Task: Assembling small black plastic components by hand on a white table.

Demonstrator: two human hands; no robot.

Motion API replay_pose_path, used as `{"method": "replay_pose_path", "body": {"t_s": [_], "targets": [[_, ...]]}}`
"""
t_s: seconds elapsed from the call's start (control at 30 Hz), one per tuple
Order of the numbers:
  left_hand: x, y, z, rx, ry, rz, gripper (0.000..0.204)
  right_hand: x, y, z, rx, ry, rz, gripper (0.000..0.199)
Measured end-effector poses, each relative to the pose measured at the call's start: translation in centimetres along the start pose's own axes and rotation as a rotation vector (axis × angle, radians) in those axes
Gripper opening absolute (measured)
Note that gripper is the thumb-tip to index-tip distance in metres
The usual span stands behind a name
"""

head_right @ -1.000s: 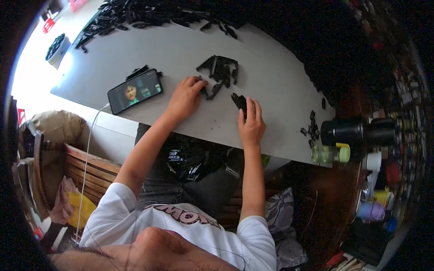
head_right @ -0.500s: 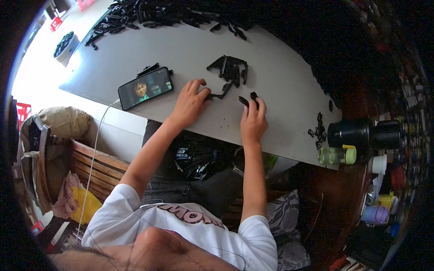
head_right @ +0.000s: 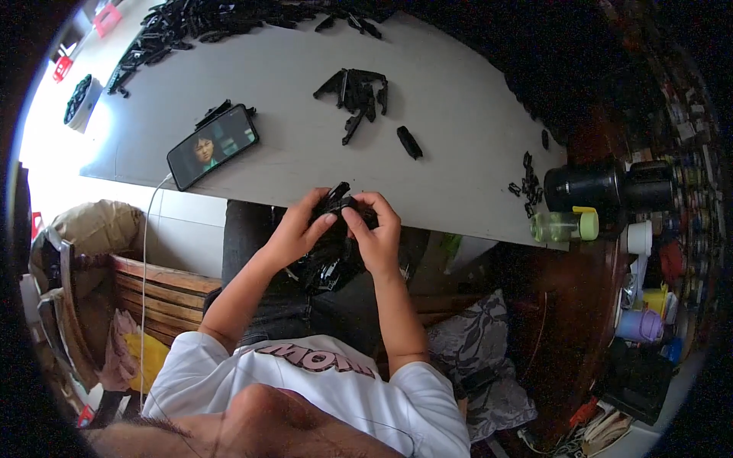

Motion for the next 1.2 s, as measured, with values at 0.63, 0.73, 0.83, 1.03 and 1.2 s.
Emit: {"method": "replay_pose_path", "body": {"t_s": [0.63,0.73,0.83,1.03,1.2], "targets": [[-6.9,2.7,0.9,-0.427,0.244,-0.296,0.019,-5.8,0.3,7.0,0.219,0.142,0.141,0.012],[-9.9,2.4,0.9,-0.712,0.378,-0.292,0.022,-9.7,-0.8,6.2,0.821,-0.051,0.229,0.018],[-11.3,2.2,-0.6,-0.931,0.323,-0.211,0.03,-11.5,-1.4,4.3,1.429,-0.214,0.221,0.025],[-10.8,-0.5,0.9,-0.816,0.236,-0.023,0.031,-12.2,0.2,5.0,1.575,-0.422,0.047,0.037],[-8.0,-2.7,0.6,-0.109,0.042,0.106,0.023,-7.5,-0.1,5.3,0.544,-0.151,0.041,0.027]]}}
Point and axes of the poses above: each hand's wrist, its own x-axis away from the middle knuckle, its own z-axis out of the back of the hand, y = z × x, the point moved 7 cm from there along -x, towards the middle knuckle, and after that the axes turned 15 degrees about z, right-handed, at the moved point
